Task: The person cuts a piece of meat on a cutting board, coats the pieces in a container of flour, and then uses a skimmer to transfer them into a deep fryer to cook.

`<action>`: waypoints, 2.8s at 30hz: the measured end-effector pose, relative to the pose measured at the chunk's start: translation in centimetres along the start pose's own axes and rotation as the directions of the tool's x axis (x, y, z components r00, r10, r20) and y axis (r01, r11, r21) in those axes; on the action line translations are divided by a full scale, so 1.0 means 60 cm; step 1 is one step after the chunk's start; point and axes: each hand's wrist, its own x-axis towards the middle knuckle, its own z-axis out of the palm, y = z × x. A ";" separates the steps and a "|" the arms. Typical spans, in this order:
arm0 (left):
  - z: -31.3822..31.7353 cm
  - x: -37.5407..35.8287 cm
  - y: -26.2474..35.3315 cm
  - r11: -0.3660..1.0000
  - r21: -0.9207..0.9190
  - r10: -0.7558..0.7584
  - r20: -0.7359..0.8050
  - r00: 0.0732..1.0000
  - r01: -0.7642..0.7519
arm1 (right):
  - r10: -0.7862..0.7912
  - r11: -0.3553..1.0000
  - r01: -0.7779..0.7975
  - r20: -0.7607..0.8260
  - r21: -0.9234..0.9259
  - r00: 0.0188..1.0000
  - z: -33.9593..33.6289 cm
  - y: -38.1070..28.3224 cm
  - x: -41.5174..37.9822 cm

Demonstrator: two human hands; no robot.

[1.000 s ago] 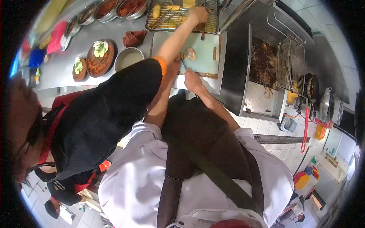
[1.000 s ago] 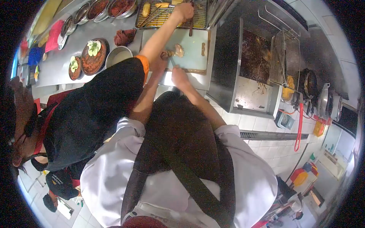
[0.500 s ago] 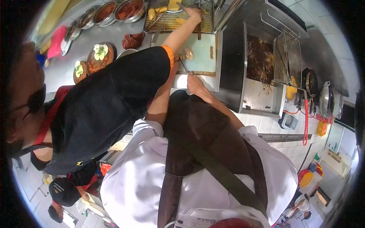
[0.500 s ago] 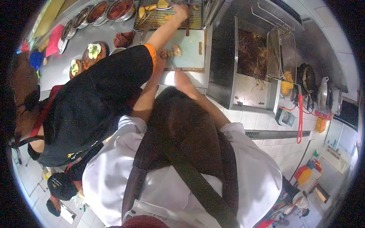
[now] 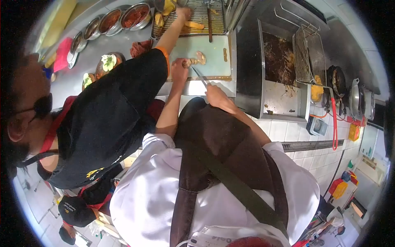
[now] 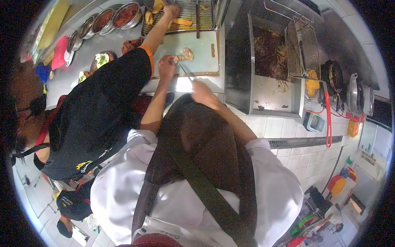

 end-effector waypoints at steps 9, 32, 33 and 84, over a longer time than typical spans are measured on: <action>-0.018 -0.015 0.023 0.972 -0.200 -0.113 0.054 0.992 0.122 | 0.030 0.999 -0.024 -0.190 0.038 0.981 0.031 0.011 0.099; -0.028 -0.029 0.024 0.974 -0.191 -0.124 0.009 0.992 0.123 | 0.054 0.992 -0.073 -0.182 -0.100 0.982 0.037 -0.004 0.128; -0.027 -0.029 0.022 0.974 -0.186 -0.127 0.015 0.992 0.128 | 0.038 0.995 -0.055 -0.195 -0.081 0.980 0.038 -0.004 0.127; -0.033 -0.022 0.022 0.909 -0.343 -0.257 -0.016 0.966 0.236 | -0.066 0.997 0.063 -0.097 -0.033 0.993 0.026 0.006 0.033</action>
